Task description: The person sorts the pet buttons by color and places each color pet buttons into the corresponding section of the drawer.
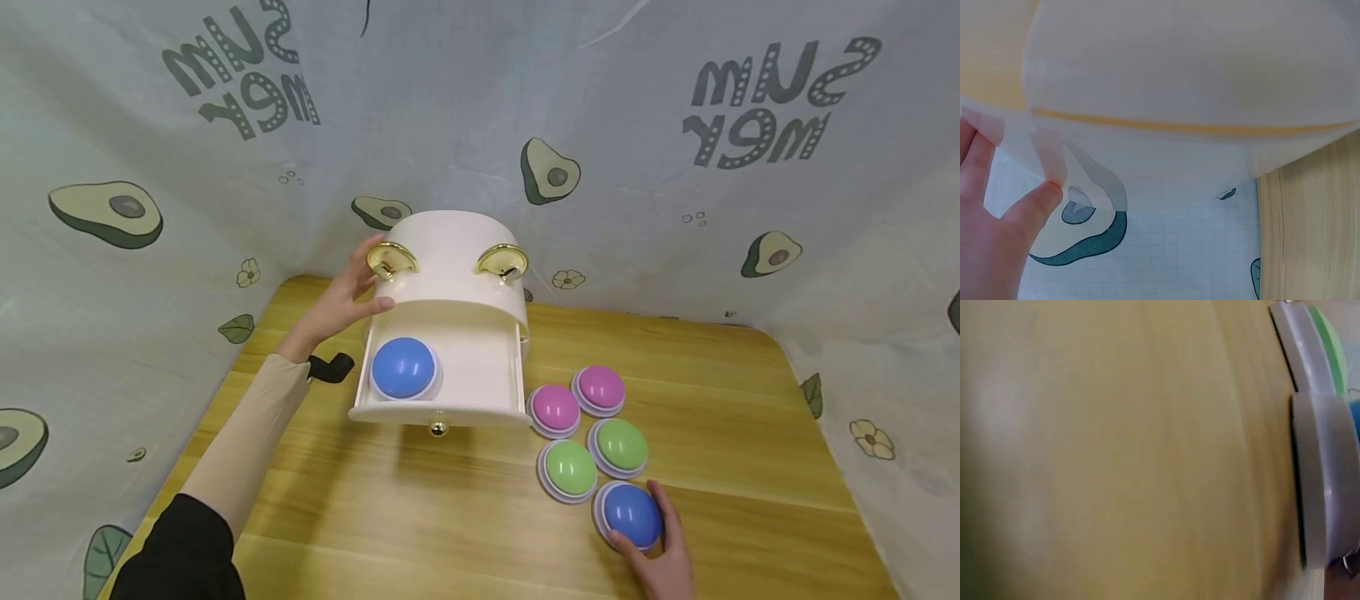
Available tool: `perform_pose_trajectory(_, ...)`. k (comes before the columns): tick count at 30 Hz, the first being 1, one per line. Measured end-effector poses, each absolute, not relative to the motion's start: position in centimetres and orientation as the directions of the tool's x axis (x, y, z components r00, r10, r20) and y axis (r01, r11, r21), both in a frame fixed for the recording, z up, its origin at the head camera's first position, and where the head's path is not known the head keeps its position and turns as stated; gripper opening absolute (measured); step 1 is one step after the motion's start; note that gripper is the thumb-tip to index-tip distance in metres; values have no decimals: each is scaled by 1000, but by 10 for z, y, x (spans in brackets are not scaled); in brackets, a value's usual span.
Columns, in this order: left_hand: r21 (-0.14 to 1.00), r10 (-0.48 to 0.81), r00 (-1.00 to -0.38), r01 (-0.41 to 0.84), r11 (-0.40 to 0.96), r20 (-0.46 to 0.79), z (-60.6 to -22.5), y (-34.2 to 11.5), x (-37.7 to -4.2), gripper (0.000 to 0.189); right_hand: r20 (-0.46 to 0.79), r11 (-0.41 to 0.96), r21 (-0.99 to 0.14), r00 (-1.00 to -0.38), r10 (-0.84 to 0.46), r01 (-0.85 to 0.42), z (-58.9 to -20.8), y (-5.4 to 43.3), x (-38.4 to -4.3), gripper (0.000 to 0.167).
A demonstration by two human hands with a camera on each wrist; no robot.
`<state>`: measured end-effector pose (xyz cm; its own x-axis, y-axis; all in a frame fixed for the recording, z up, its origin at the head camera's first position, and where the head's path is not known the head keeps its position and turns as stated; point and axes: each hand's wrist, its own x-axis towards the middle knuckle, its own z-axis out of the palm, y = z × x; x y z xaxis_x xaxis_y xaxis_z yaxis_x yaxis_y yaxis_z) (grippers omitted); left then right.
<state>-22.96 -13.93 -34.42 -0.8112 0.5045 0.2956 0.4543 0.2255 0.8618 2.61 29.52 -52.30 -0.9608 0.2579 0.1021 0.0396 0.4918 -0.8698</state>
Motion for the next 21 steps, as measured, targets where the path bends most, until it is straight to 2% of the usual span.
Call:
perform_pose_trajectory(6, 859, 512, -803, 465, 215, 306, -344, -140, -230, 83, -26, 527, -831, -959, 283, 178, -527, 297, 28, 97)
perform_pose_trajectory(14, 874, 512, -806, 446, 195, 297, -342, -141, -228, 83, -78, 571, -794, -966, 245, 209, -525, 301, 26, 100)
perform_pose_trajectory(21, 871, 516, -803, 451, 196, 299, -347, -141, -232, 82, -123, 532, -803, -948, 292, 269, -526, 306, 27, 97)
